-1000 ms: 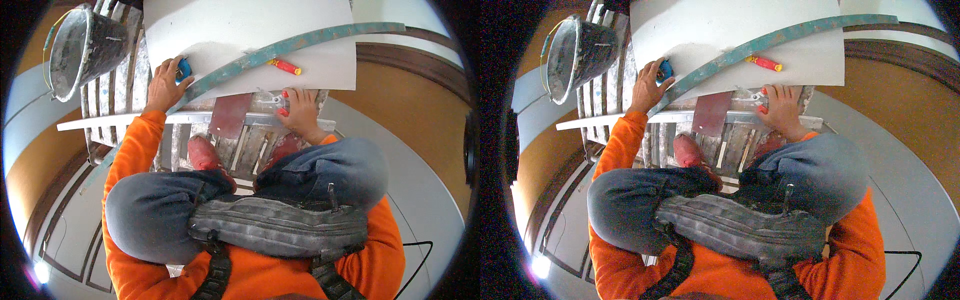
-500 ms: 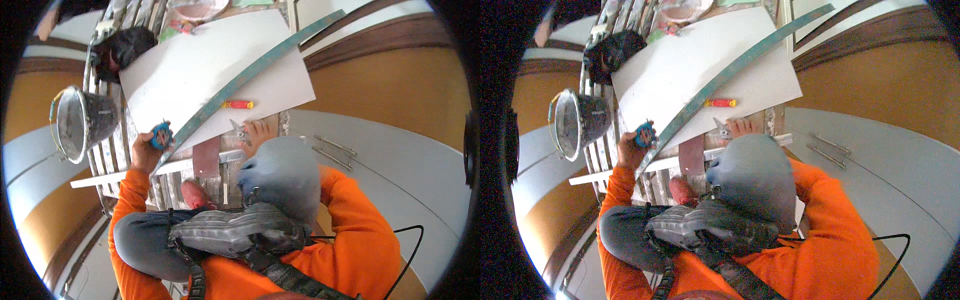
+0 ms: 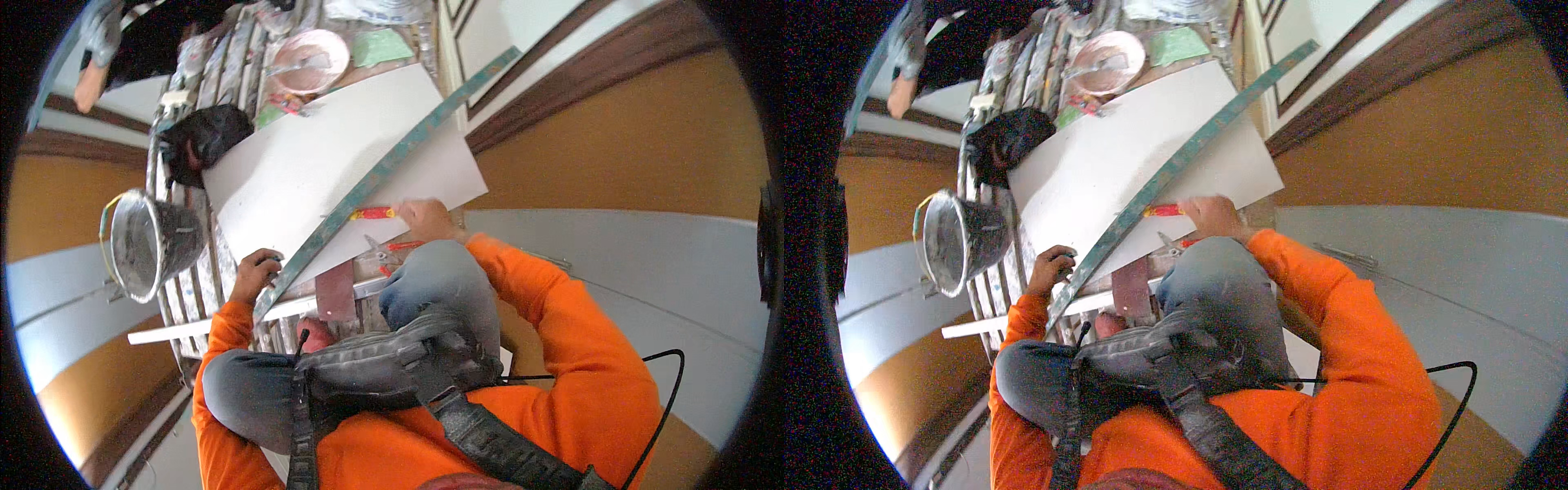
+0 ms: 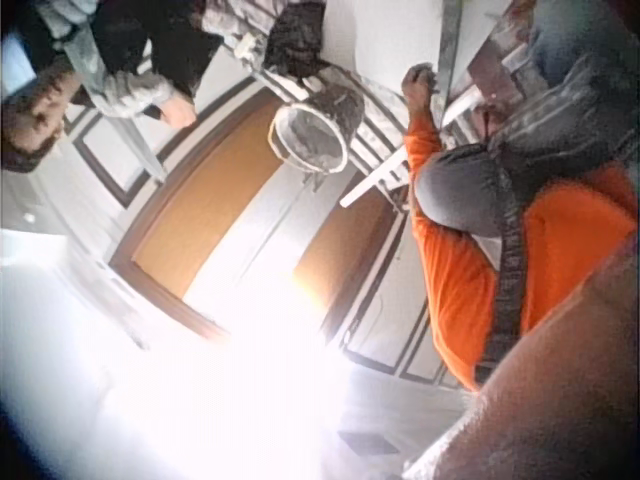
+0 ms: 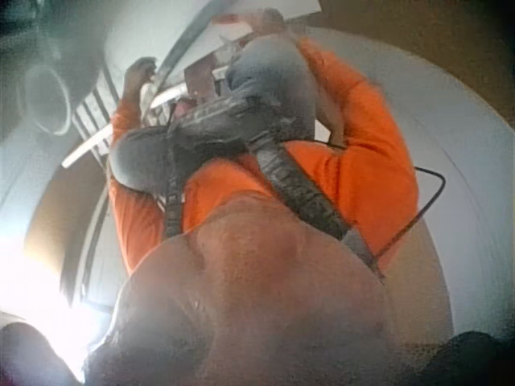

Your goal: The person uses shears to cut a curved metal profile and then measures a piece of white material with a tape measure.

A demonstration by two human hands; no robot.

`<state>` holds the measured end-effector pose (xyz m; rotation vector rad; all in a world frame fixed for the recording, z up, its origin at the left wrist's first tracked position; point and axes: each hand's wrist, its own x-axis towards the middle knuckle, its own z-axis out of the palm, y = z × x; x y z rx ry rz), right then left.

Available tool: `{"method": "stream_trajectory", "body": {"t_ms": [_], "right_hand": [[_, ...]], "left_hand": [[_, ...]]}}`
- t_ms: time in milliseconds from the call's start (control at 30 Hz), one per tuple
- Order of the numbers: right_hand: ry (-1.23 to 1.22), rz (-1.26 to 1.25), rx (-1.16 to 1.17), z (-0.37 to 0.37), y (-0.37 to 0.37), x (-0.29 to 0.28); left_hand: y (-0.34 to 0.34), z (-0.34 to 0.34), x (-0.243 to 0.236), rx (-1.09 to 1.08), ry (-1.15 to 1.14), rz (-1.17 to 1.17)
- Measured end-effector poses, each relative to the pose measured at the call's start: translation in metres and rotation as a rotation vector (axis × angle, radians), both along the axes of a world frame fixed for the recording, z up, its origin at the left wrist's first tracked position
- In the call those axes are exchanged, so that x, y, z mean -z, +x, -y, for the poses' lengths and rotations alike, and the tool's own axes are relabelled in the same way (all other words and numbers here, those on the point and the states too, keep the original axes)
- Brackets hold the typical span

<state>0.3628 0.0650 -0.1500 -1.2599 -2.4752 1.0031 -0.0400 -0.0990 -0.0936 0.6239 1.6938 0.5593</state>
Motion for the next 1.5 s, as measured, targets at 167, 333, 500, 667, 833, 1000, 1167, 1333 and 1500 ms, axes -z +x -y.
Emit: {"method": "stream_trajectory", "body": {"t_ms": [167,333,500,667,833,1000,1167,1333,1500], "right_hand": [[-0.536,-0.167,0.119,-0.055,0.025,-0.116],[-0.770,-0.383,-0.040,0.008,0.050,-0.186],[-0.480,-0.154,-0.368,0.001,-0.021,-0.282],[-0.246,-0.221,-0.606,0.042,-0.094,-0.278],[-0.244,-0.293,-0.582,0.076,-0.123,-0.277],[-0.165,-0.379,-0.521,0.051,-0.100,-0.253],[-0.158,-0.465,-0.476,0.043,-0.104,-0.259],[-0.134,-0.573,-0.391,0.030,-0.101,-0.267],[-0.143,-0.637,-0.281,0.024,-0.093,-0.280]], "left_hand": [[-0.006,-0.026,0.004,0.071,0.012,-0.013],[0.011,-0.036,0.033,0.232,0.131,-0.032],[0.040,-0.049,0.009,0.244,0.130,-0.040],[0.059,-0.059,0.023,0.324,0.198,0.102],[-0.009,0.005,-0.019,0.246,0.037,0.071],[0.039,-0.031,0.008,0.350,0.277,-0.173],[0.046,-0.020,0.009,0.421,0.306,-0.121],[0.042,-0.030,-0.001,0.469,0.273,-0.293],[0.030,-0.027,-0.004,0.436,0.295,-0.374]]}}
